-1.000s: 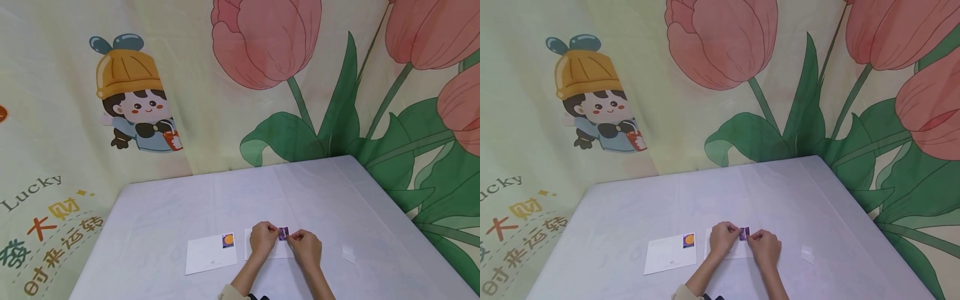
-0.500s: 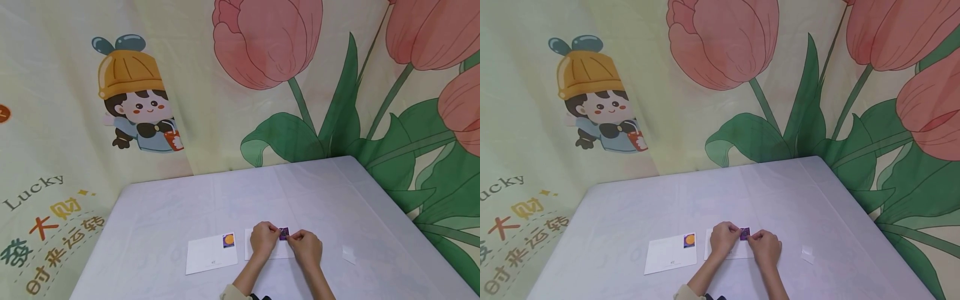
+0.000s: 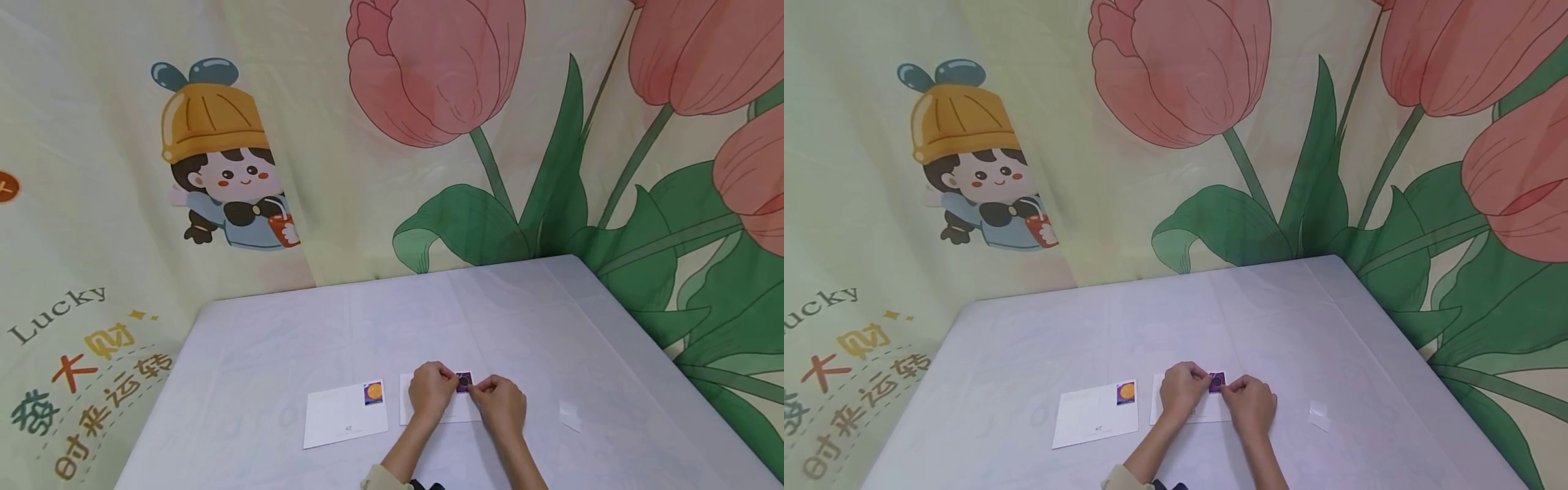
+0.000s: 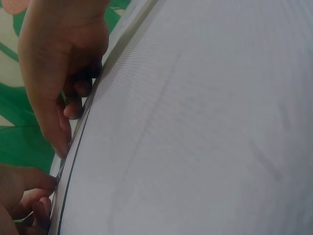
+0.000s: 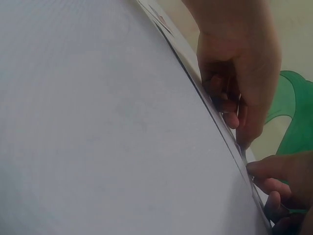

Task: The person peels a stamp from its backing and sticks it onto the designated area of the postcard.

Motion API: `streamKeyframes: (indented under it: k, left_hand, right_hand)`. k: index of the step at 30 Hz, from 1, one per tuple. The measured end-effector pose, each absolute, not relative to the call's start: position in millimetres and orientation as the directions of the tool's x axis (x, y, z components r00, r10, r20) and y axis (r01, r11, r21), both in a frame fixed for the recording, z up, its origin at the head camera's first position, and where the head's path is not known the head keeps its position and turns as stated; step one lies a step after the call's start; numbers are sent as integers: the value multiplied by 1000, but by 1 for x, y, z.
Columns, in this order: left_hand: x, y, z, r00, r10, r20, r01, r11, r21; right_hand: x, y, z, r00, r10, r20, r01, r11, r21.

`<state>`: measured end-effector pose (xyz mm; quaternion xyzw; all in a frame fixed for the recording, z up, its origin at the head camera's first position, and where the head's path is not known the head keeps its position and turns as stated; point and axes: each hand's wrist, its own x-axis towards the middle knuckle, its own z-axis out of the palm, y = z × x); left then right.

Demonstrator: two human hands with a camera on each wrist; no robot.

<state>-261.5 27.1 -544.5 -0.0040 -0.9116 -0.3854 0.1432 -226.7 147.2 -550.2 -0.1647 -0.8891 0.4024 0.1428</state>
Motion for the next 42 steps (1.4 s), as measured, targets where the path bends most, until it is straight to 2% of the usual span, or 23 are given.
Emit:
streamKeyframes:
  k: [16, 22, 28, 37, 42]
  left_hand:
    - [-262, 30, -546, -958, -142, 251, 79, 709, 701]
    - [-262, 32, -547, -951, -153, 267, 85, 702, 708]
    - [-261, 34, -545, -943, -163, 289, 87, 720, 689]
    - [-263, 32, -546, -936, -223, 273, 27, 727, 686]
    - [-264, 31, -548, -943, -190, 272, 50, 729, 682]
  right_hand:
    - [-223, 150, -548, -905, 406, 124, 174, 622, -763]
    - [-222, 152, -547, -905, 394, 163, 141, 637, -758]
    - [-223, 153, -549, -906, 398, 147, 152, 628, -763]
    - [-224, 147, -550, -909, 388, 154, 140, 630, -764]
    - [-224, 146, -551, -900, 401, 169, 142, 638, -757]
